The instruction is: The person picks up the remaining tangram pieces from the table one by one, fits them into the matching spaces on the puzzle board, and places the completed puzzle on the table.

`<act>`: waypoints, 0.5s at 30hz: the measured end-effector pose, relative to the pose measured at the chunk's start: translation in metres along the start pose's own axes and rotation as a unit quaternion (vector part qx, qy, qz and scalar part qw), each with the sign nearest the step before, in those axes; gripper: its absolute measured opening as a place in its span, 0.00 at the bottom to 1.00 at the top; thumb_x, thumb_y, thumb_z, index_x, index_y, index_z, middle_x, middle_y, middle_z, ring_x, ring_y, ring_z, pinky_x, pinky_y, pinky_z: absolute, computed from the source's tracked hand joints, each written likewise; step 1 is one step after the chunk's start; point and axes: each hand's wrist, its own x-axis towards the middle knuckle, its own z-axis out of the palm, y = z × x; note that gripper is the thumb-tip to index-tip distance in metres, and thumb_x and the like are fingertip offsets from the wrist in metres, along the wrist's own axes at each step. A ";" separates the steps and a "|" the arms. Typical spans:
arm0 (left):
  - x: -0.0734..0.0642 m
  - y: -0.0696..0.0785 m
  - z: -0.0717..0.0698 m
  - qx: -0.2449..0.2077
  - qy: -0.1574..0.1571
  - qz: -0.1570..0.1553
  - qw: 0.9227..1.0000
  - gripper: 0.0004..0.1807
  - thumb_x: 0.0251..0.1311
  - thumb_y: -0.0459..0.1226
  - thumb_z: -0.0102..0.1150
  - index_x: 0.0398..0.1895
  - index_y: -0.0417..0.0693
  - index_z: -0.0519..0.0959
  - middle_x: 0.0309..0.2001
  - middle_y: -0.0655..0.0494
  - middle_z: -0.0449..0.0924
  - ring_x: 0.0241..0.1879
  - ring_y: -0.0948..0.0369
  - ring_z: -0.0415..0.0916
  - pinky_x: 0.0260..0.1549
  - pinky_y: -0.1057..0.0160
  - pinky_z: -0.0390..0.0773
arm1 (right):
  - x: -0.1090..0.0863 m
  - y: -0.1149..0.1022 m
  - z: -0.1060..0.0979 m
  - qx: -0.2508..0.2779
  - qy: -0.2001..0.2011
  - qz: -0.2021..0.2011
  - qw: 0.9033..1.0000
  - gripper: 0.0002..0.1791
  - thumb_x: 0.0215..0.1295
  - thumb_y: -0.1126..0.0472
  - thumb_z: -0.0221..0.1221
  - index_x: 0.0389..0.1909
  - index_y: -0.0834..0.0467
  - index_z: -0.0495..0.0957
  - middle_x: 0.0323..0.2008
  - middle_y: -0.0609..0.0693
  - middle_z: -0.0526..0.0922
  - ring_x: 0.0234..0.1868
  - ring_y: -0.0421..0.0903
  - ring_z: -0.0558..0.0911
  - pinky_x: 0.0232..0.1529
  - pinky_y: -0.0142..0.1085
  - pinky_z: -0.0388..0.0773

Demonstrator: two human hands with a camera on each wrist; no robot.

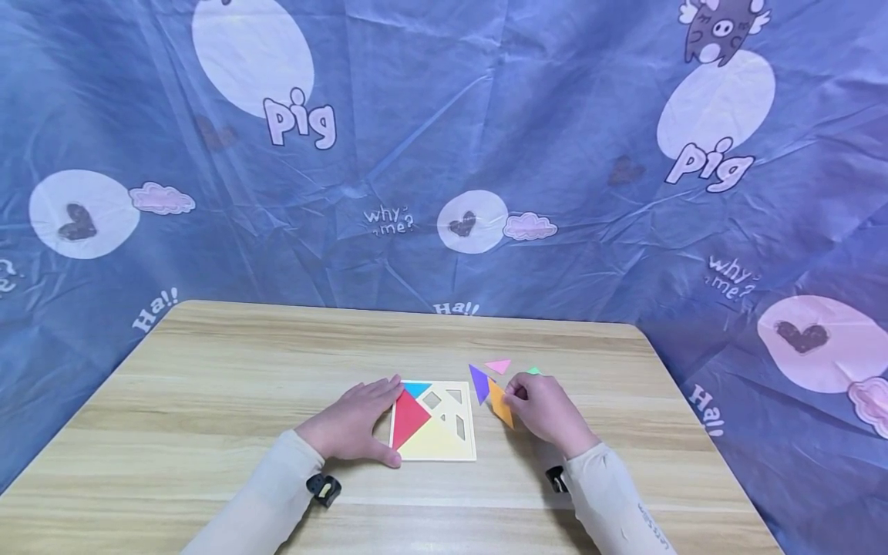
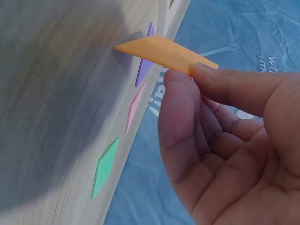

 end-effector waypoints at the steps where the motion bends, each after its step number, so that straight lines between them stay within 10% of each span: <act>1: 0.000 0.000 0.000 0.000 0.000 -0.001 1.000 0.65 0.45 0.61 0.79 0.79 0.35 0.58 0.81 0.42 0.55 0.80 0.44 0.52 0.78 0.41 0.52 | 0.000 0.000 0.000 0.001 0.003 -0.002 1.000 0.08 0.64 0.68 0.65 0.27 0.55 0.79 0.21 0.42 0.74 0.25 0.40 0.71 0.27 0.32 0.69; 15: 0.000 -0.001 0.000 0.002 -0.002 -0.001 1.000 0.65 0.45 0.62 0.78 0.79 0.36 0.58 0.81 0.42 0.55 0.80 0.45 0.52 0.78 0.41 0.52 | -0.001 -0.006 0.000 0.021 0.017 0.000 1.000 0.08 0.65 0.68 0.65 0.27 0.55 0.79 0.20 0.42 0.74 0.22 0.39 0.70 0.26 0.31 0.67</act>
